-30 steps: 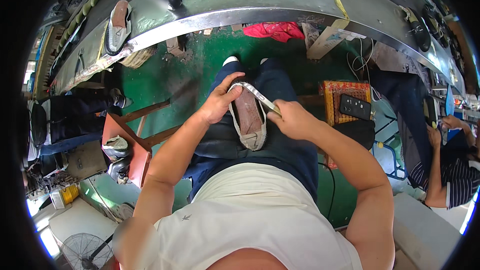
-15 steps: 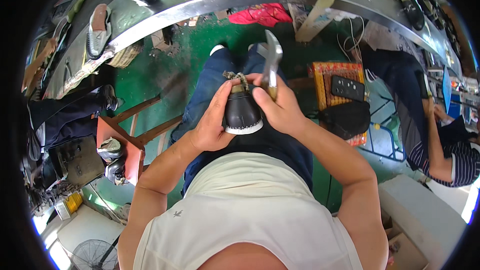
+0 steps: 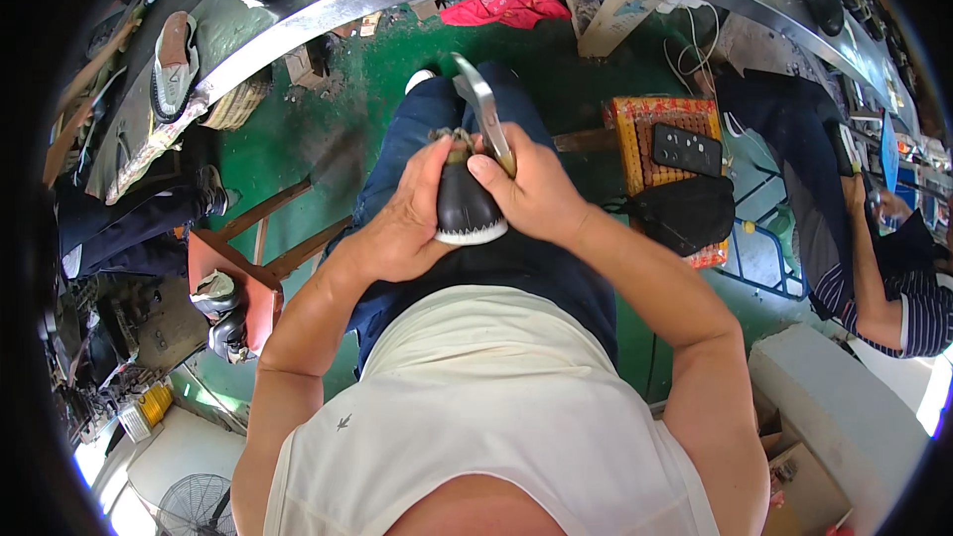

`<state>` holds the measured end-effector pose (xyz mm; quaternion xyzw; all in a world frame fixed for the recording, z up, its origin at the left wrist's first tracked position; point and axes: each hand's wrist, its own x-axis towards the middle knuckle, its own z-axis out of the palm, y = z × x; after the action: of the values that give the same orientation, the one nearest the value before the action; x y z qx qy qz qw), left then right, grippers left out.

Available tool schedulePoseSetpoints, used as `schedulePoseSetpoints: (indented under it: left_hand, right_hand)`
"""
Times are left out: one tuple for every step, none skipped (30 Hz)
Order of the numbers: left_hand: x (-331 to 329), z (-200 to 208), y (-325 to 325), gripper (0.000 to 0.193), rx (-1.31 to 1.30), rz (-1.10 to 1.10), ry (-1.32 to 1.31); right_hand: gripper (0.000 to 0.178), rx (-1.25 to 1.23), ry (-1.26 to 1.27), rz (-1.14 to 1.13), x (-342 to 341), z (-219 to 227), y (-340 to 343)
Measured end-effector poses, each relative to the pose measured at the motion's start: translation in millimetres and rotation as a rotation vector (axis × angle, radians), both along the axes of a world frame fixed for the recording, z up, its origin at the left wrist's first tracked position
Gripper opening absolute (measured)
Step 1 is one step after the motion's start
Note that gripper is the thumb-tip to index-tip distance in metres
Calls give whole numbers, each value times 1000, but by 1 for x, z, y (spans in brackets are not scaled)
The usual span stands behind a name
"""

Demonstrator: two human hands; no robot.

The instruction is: Pulling shoe upper material over a last using a pincer tool and placing finished components on a conveyor belt.

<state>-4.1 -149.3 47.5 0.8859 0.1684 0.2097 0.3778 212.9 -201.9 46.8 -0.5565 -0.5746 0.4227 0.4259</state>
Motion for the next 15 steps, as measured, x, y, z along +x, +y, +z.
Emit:
schedulePoseSetpoints:
  left_hand:
    - [2, -1, 6, 110, 9, -4, -9]
    - [3, -7, 8, 110, 7, 1, -16]
    - [6, -8, 12, 110, 12, 6, -22]
    - [7, -7, 14, 109, -38, 6, -21]
    - [7, -5, 17, 109, -85, 8, -20]
    - [7, -5, 18, 109, -69, 13, -22]
    - [7, -11, 18, 109, 21, 77, -17]
    - [6, -16, 17, 110, 117, 145, -11]
    - [7, -18, 10, 114, 103, 240, -18]
    - [14, -32, -6, 115, 29, 425, -83]
    - [10, -55, -13, 112, -6, 475, 10]
    - [8, -78, -12, 107, -68, 447, 15]
    - [12, -77, -9, 104, -359, 408, 20]
    - [14, -63, -5, 102, -406, 396, 17]
    - [11, -62, -4, 100, -518, 389, -53]
  right_hand:
    - [42, -21, -1, 78, 12, 5, 8]
    - [60, 41, 32, 162, 20, 8, 11]
    - [60, 45, 26, 167, 27, 18, 17]
    - [68, 45, -83, 277, 30, 32, 22]
    - [77, 49, -192, 389, 31, 40, 27]
    - [83, 88, -213, 377, 28, 40, 30]
    - [83, 111, -220, 387, 26, 39, 32]
    - [84, 132, -239, 360, 21, 41, 30]
    - [85, 179, -255, 337, 16, 41, 33]
    - [86, 240, -267, 303, 17, 36, 34]
    - [86, 202, -252, 286, 20, 36, 37]
    - [86, 145, -262, 264, 22, 31, 39]
    - [84, 64, -242, 245, 26, 26, 39]
    - [80, -26, -247, 238, 30, 36, 41]
    - [66, 44, -178, 250, 33, 44, 45]
